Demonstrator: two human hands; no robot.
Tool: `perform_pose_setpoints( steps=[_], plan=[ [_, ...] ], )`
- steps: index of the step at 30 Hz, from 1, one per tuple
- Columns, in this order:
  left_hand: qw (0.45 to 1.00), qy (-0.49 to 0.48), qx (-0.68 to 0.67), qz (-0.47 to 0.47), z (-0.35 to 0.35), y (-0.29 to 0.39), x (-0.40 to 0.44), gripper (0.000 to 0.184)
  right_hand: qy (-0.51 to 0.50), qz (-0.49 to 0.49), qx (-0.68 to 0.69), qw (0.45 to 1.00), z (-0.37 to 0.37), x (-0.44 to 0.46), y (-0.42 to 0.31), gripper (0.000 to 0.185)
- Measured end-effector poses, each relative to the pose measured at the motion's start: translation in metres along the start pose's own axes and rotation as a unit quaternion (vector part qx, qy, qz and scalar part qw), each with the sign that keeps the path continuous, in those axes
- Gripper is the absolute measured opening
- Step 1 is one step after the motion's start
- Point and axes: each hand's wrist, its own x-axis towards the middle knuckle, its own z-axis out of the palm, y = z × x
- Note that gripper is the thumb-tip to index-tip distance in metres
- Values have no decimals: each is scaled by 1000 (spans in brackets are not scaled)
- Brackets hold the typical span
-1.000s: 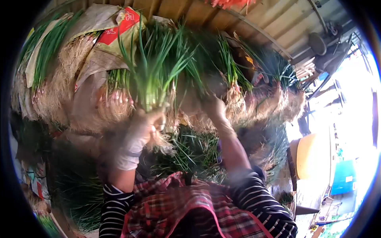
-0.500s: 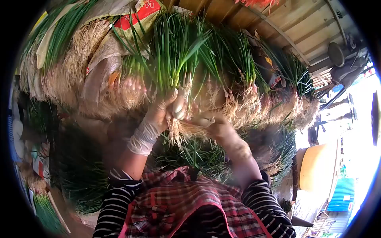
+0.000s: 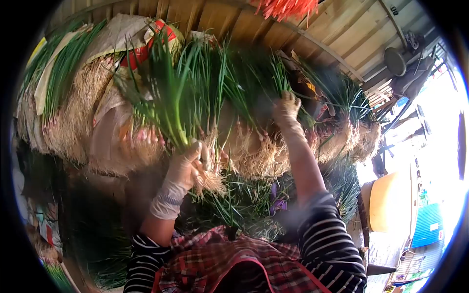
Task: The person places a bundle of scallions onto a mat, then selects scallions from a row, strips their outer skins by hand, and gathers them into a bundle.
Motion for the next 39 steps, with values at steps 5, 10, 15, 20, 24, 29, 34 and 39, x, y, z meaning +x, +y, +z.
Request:
perform_pose_setpoints(
  steps=[5, 10, 15, 20, 24, 29, 34, 39],
  plan=[
    [998, 55, -19, 19, 0, 9, 2, 33, -64, -99, 194, 974, 14, -46, -69, 78],
    [997, 75, 26, -8, 5, 10, -4, 35, 18, 121, 65, 990, -17, -47, 11, 86],
    [995, 53, 86, 9, 10, 16, -6, 37, 122, 48, 493, 860, -49, -35, 25, 37],
    [987, 15, 147, -68, 7, -1, 4, 30, -132, -115, 503, 846, -103, -54, 1, 25],
    [990, 66, 9, -123, 4, -22, 6, 21, 25, -100, 603, 791, -37, -45, 33, 15],
    [987, 85, 26, -134, 5, -23, 8, 15, -68, -74, 240, 966, -33, -67, -32, 15],
    [989, 52, -10, -137, 1, -34, 11, 12, -78, -22, 568, 819, -61, -96, -27, 15],
    [987, 51, 35, -151, 10, -31, 10, 14, -22, -276, 523, 806, 2, -169, -77, 10]
  ],
)
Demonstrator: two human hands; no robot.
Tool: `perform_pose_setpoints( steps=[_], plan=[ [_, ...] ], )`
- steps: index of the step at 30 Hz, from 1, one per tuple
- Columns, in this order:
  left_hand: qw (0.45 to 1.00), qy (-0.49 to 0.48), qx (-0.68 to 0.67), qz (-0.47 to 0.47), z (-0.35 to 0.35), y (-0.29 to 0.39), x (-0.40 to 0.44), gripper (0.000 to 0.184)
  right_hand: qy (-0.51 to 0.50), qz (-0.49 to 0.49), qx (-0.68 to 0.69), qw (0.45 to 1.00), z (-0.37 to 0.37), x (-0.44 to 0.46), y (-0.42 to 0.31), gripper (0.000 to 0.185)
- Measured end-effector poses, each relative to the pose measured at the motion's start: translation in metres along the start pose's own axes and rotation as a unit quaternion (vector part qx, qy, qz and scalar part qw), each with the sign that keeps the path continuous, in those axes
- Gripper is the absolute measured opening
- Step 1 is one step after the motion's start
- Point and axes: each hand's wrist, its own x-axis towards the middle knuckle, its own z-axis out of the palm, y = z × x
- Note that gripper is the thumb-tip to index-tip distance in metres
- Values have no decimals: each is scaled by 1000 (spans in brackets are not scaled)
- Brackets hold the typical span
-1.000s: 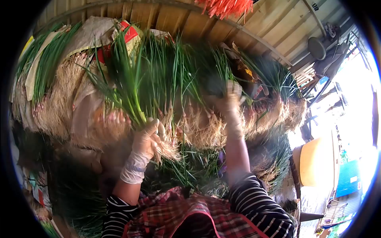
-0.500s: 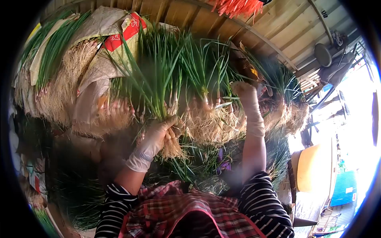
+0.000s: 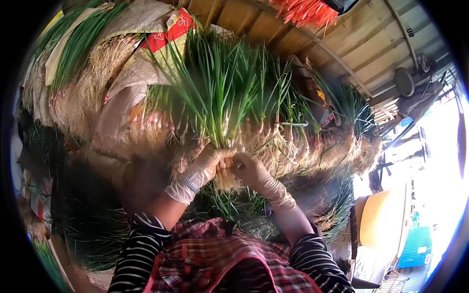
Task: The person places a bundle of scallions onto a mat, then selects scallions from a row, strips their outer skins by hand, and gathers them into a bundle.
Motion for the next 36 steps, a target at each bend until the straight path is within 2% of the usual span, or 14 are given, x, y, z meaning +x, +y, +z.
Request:
perform_pose_setpoints(
  steps=[2, 3, 4, 6, 8, 10, 14, 17, 19, 21, 23, 28, 32, 36],
  plan=[
    [997, 9, -66, 28, 3, -4, -1, 13, -55, 103, -20, 993, 16, -14, 36, 10],
    [994, 13, -99, 42, 4, -6, -1, 13, -109, 246, 122, 955, -10, -9, 49, 14],
    [997, -5, -65, 33, -2, -4, -5, 14, -6, 217, -130, 967, -34, -5, 41, 12],
    [998, -38, -44, 18, -17, 2, -10, 15, 145, 97, 188, 967, -93, -3, 76, 10],
    [1000, 16, -3, 25, -18, 1, -15, 14, 188, 39, 193, 962, -104, 21, 61, 13],
    [997, 42, 61, 33, -12, -1, -18, 16, 79, 82, 44, 993, -77, 53, -14, 18],
    [986, 64, 130, 80, -6, 0, -18, 19, -146, -116, -268, 945, -18, 88, 19, 13],
    [991, 52, 101, 71, -14, 1, -19, 16, -173, -32, -271, 946, -18, 93, 9, 10],
    [996, 25, 22, 81, -20, -5, -17, 14, -129, -61, -461, 876, -15, 88, 5, 9],
    [983, -62, 65, 158, -13, 11, -29, 15, -39, 37, -345, 937, -55, 94, -9, 7],
    [993, 2, -20, 121, -7, 21, -37, 15, 75, -51, -259, 962, -58, 78, 3, 6],
    [999, 11, 7, 38, -26, 5, -15, 22, -16, -180, -384, 906, -32, 55, -12, 8],
    [997, -6, 70, 24, -11, 1, -13, 22, -130, -161, -391, 897, 4, 35, 12, 18],
    [990, -58, 131, -13, -10, 13, -21, 20, -83, -306, -340, 885, -34, 37, -41, 32]
  ],
)
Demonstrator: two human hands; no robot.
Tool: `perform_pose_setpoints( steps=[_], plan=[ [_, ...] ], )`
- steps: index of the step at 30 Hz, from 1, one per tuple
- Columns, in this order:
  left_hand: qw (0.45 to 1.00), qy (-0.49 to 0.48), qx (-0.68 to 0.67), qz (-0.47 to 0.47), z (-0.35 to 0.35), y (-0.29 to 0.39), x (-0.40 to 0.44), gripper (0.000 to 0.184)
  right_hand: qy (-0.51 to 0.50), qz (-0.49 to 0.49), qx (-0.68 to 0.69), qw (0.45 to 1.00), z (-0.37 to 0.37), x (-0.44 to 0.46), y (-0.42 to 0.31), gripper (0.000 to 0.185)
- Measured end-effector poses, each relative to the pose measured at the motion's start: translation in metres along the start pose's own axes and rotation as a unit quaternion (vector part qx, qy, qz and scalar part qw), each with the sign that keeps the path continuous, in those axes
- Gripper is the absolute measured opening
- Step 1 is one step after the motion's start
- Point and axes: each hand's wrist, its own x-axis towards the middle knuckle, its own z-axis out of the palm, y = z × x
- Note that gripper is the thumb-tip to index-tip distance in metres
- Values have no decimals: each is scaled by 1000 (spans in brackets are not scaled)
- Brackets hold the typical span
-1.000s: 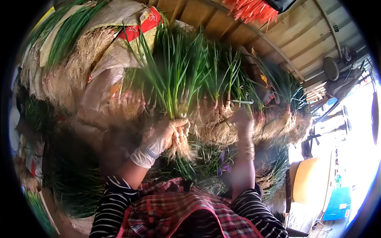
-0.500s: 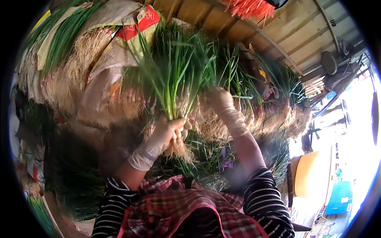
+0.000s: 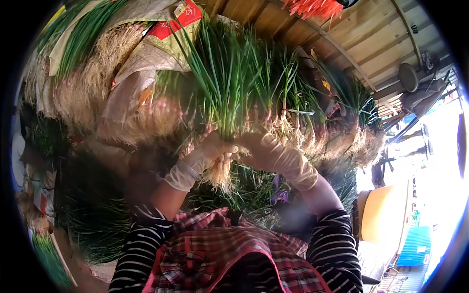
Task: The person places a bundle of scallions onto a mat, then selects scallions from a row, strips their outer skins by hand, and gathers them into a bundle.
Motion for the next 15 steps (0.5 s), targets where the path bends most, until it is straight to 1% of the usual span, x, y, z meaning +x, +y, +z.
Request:
perform_pose_setpoints(
  steps=[2, 3, 4, 6, 7, 8, 9, 11, 12, 13, 14, 15],
  plan=[
    [999, 12, -41, -7, 4, 0, 0, 17, 24, -34, -16, 999, 12, -11, 3, 31],
    [998, 17, -60, -12, 7, -1, 0, 16, -1, -11, 14, 1000, 43, -26, 8, 28],
    [998, 9, -62, 7, 6, -6, 3, 14, -25, 12, 43, 999, 73, -39, 13, 25],
    [996, -17, -67, 52, 4, -10, 2, 14, -24, 18, 0, 1000, 2, -6, 4, 16],
    [994, -29, -70, 74, 5, -11, 1, 15, -116, 102, 8, 988, 7, -9, 3, 16],
    [991, -24, -71, 110, 10, -9, -5, 15, -205, 184, 16, 961, 19, -15, -2, 16],
    [975, -76, -102, 181, 11, -2, -8, 14, -291, 263, 25, 920, 28, -21, -8, 17],
    [972, 2, -117, 205, 5, 26, -27, 15, -329, 259, 167, 893, 34, -43, -21, 26],
    [970, 45, -123, 203, -3, 22, -24, 15, -349, 246, 229, 875, 33, -54, -19, 32],
    [971, 74, -132, 184, -5, 18, -16, 19, -376, 233, 297, 846, 32, -70, -22, 37],
    [975, 55, -150, 154, -3, 9, -8, 23, -398, 221, 365, 812, 34, -81, -23, 43],
    [978, 32, -161, 125, -2, 4, -1, 28, -389, 209, 131, 887, 43, -78, -1, 42]
  ],
)
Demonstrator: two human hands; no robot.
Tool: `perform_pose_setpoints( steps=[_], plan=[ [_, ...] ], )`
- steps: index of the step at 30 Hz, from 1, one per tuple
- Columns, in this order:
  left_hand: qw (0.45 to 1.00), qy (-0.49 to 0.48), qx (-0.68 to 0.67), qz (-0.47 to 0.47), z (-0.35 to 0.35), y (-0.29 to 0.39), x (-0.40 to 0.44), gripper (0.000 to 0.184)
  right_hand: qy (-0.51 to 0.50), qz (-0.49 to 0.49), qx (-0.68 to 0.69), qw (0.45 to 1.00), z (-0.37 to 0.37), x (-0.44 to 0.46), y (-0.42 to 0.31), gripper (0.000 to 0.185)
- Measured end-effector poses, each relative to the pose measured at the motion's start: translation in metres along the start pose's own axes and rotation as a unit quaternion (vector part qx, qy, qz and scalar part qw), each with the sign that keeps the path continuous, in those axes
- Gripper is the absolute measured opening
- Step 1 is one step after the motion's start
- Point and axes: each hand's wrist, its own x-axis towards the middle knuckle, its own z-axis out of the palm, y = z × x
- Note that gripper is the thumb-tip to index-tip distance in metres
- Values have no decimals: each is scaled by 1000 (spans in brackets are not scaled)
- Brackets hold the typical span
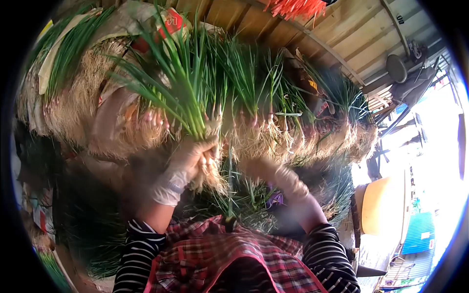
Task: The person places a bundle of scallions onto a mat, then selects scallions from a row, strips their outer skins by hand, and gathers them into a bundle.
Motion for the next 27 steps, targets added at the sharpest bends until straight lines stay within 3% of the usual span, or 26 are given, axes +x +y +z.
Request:
perform_pose_setpoints(
  steps=[1, 2, 3, 6, 7, 8, 10, 11, 12, 14, 16, 17, 18, 19, 21, 22, 24, 25, 26, 27],
  plan=[
    [997, -9, -14, -76, 0, -3, -1, 36, 65, 160, 127, 977, -49, 2, -2, 38],
    [993, 9, -45, -112, 0, -10, 1, 29, 175, 291, 265, 902, -97, 3, -4, 36],
    [991, 6, -58, -118, -3, -20, 5, 25, 171, 316, 221, 907, -114, 15, 2, 26],
    [988, 27, -31, -152, 4, -18, 5, 15, 127, 319, 86, 935, -111, 47, 16, 26],
    [991, 5, -31, -133, -9, -28, 14, 14, 235, 337, 230, 882, -104, 33, 15, 21],
    [991, 48, 4, -127, -4, -25, 13, 13, 413, 207, 340, 819, -79, 22, 14, 16],
    [991, 1, -33, -129, -12, -45, 21, 9, 451, 85, 131, 879, -46, 25, 4, 13],
    [988, 40, -90, -119, 8, -37, 16, 6, 464, 35, 199, 862, -34, 23, -23, 13],
    [983, 27, 58, -171, -9, -43, 21, 10, 478, -12, 267, 837, -28, 20, -50, 16],
    [980, 19, 63, -187, -10, -41, 20, 17, 421, 43, 330, 844, -34, 15, -55, 30],
    [992, 60, -20, -106, -2, -46, 18, 16, 383, 124, 356, 843, -64, 12, -39, 44],
    [994, 63, -30, -85, -1, -50, 18, 13, 378, 62, 369, 847, -84, 15, -34, 51],
    [995, 58, 2, -79, 4, -45, 14, 13, 350, 68, 488, 797, -86, 37, -27, 41],
    [996, 50, 35, -70, 11, -33, 7, 13, 376, -26, 378, 845, -68, 57, -13, 33],
    [998, 32, 36, -37, 16, -17, 2, 13, 332, -27, 377, 864, -80, 42, -30, 20],
    [997, 46, 61, -11, 6, -21, 4, 13, 404, -54, 322, 854, -71, 39, -35, 12],
    [992, 59, 108, 27, 9, -20, 1, 13, 391, 6, 174, 904, -72, 22, -32, 10],
    [992, 37, 110, 42, 13, -17, -4, 15, 316, 27, -74, 946, -53, 23, -15, 11],
    [987, -13, 122, 102, 14, -9, -7, 17, 258, 45, -127, 957, -47, 22, -3, 13],
    [989, 3, 107, 102, 10, -1, -10, 18, 199, 56, -180, 962, -49, 18, 3, 14]
  ],
)
